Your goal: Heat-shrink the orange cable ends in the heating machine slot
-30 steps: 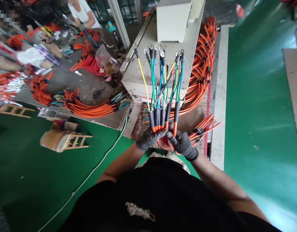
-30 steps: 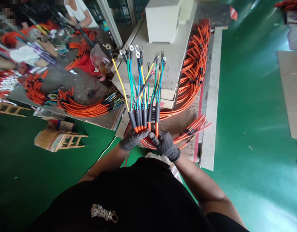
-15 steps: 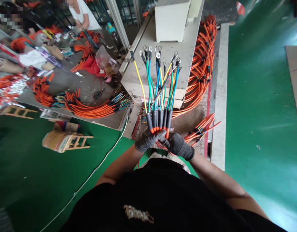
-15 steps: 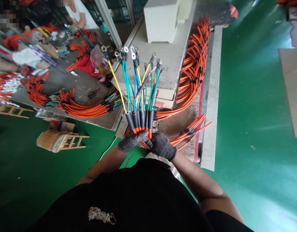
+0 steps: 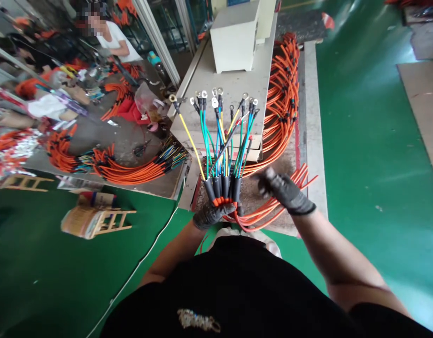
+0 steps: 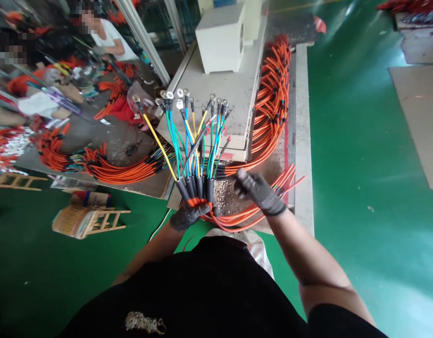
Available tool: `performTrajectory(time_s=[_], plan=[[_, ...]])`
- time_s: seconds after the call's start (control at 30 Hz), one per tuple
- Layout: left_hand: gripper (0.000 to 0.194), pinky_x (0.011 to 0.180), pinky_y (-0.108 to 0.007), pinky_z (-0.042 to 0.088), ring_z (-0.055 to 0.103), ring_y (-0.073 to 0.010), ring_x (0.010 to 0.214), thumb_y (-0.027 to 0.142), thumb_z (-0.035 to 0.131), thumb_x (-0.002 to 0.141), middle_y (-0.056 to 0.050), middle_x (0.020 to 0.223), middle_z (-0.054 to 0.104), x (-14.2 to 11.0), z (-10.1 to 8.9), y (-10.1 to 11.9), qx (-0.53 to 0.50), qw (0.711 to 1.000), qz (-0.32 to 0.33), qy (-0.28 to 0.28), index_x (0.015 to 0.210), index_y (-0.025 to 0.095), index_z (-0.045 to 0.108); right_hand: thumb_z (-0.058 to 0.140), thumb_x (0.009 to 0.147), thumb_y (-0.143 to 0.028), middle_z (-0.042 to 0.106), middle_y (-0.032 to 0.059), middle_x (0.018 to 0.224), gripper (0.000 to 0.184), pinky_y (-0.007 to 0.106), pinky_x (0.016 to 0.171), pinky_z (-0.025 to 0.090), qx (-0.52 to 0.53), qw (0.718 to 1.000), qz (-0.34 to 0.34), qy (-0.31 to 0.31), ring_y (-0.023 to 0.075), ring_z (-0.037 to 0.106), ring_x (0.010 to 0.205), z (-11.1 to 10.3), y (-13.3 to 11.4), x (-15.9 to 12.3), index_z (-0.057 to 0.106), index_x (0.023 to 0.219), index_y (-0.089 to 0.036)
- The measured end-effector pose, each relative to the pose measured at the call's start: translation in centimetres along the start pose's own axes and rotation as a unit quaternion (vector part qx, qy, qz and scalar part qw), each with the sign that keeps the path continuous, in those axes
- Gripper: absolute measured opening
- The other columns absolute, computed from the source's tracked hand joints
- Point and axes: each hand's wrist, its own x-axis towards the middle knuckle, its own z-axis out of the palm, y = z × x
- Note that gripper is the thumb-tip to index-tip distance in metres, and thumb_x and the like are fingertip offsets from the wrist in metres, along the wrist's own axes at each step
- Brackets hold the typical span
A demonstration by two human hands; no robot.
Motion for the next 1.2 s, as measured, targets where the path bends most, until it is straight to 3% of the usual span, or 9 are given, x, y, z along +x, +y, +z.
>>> performTrajectory(time_s=[0.07, 0.1, 0.3, 0.6, 0.77, 0.93, 1.07, 1.2], plan=[[0.053, 0.078, -0.041, 0.064, 0.079, -0.0304, 0.087, 0.071, 0.085, 0.078, -0.006, 0.075, 0.076, -0.1, -0.3, 0.0, 0.015, 0.999, 0.003, -0.033, 0.094, 0.022, 0.075, 0.062, 0.087, -0.088, 0.063, -0.0018, 0.064, 0.071, 0.025, 0.047, 0.04, 0.116, 0.99, 0.009, 0.076, 0.0105, 0.052, 0.048, 0.1, -1.1, 2.1, 0.075, 0.095, -0.019], [0.052, 0.076, -0.039, 0.064, 0.079, -0.0296, 0.085, 0.071, 0.083, 0.079, -0.006, 0.073, 0.074, -0.1, -0.4, 0.0, 0.024, 0.999, 0.005, -0.038, 0.092, 0.022, 0.075, 0.067, 0.085, -0.086, 0.061, -0.0039, 0.063, 0.068, 0.025, 0.045, 0.038, 0.165, 0.983, 0.01, 0.079, 0.009, 0.048, 0.046, 0.4, -1.6, 3.3, 0.074, 0.098, -0.02], [0.049, 0.07, -0.037, 0.063, 0.076, -0.0241, 0.073, 0.07, 0.082, 0.082, -0.004, 0.07, 0.073, -0.5, -0.9, -0.5, 0.058, 0.998, 0.016, -0.023, 0.093, 0.022, 0.077, 0.083, 0.085, -0.066, 0.046, -0.0121, 0.059, 0.048, 0.022, 0.041, 0.033, 0.315, 0.949, -0.007, 0.014, 0.0059, 0.034, 0.042, 2.3, -3.6, 7.0, 0.066, 0.1, -0.024], [0.062, 0.072, -0.036, 0.063, 0.076, -0.0215, 0.075, 0.068, 0.083, 0.083, -0.006, 0.086, 0.079, -0.3, -0.3, -1.6, 0.037, 0.999, 0.02, -0.017, 0.125, 0.024, 0.072, 0.083, 0.082, -0.072, 0.041, -0.0102, 0.057, 0.057, 0.023, 0.044, 0.038, 0.273, 0.961, -0.011, -0.054, 0.0076, 0.037, 0.045, 2.7, -4.2, 7.2, 0.051, 0.076, -0.025], [0.079, 0.068, -0.032, 0.062, 0.074, -0.0188, 0.07, 0.063, 0.087, 0.081, -0.001, 0.086, 0.079, 0.4, 0.4, -0.8, -0.004, 0.998, 0.041, -0.045, 0.147, 0.029, 0.06, 0.094, 0.067, -0.071, 0.046, -0.0089, 0.058, 0.065, 0.023, 0.045, 0.035, 0.235, 0.968, -0.004, -0.092, 0.0063, 0.038, 0.047, 3.0, -2.7, 4.9, 0.05, 0.069, -0.023], [0.082, 0.07, -0.03, 0.063, 0.074, -0.0165, 0.069, 0.057, 0.087, 0.084, 0.001, 0.087, 0.079, 0.4, 0.7, -0.9, -0.039, 0.996, 0.054, -0.058, 0.155, 0.032, 0.054, 0.08, 0.071, -0.087, 0.056, -0.0036, 0.06, 0.067, 0.027, 0.049, 0.045, 0.166, 0.985, 0.016, -0.044, 0.0116, 0.051, 0.053, 2.4, -2.3, 4.6, 0.063, 0.074, -0.023], [0.062, 0.074, -0.031, 0.063, 0.075, -0.0181, 0.076, 0.059, 0.088, 0.082, -0.003, 0.088, 0.08, 0.2, 0.9, -0.7, -0.034, 0.997, 0.019, -0.063, 0.134, 0.028, 0.073, 0.062, 0.09, -0.085, 0.065, -0.0008, 0.069, 0.059, 0.032, 0.056, 0.055, 0.178, 0.983, -0.003, 0.055, 0.018, 0.065, 0.064, 1.9, -3.4, 6.5, 0.07, 0.096, -0.026], [0.044, 0.076, -0.034, 0.065, 0.076, -0.0201, 0.077, 0.064, 0.086, 0.082, -0.006, 0.089, 0.081, 0.2, 1.2, -0.1, -0.017, 0.996, 0.0, -0.084, 0.103, 0.025, 0.083, 0.068, 0.093, -0.072, 0.07, 0.0, 0.078, 0.044, 0.034, 0.064, 0.061, 0.17, 0.982, -0.037, 0.077, 0.0208, 0.072, 0.079, 1.3, -3.9, 7.1, 0.068, 0.1, -0.028]])
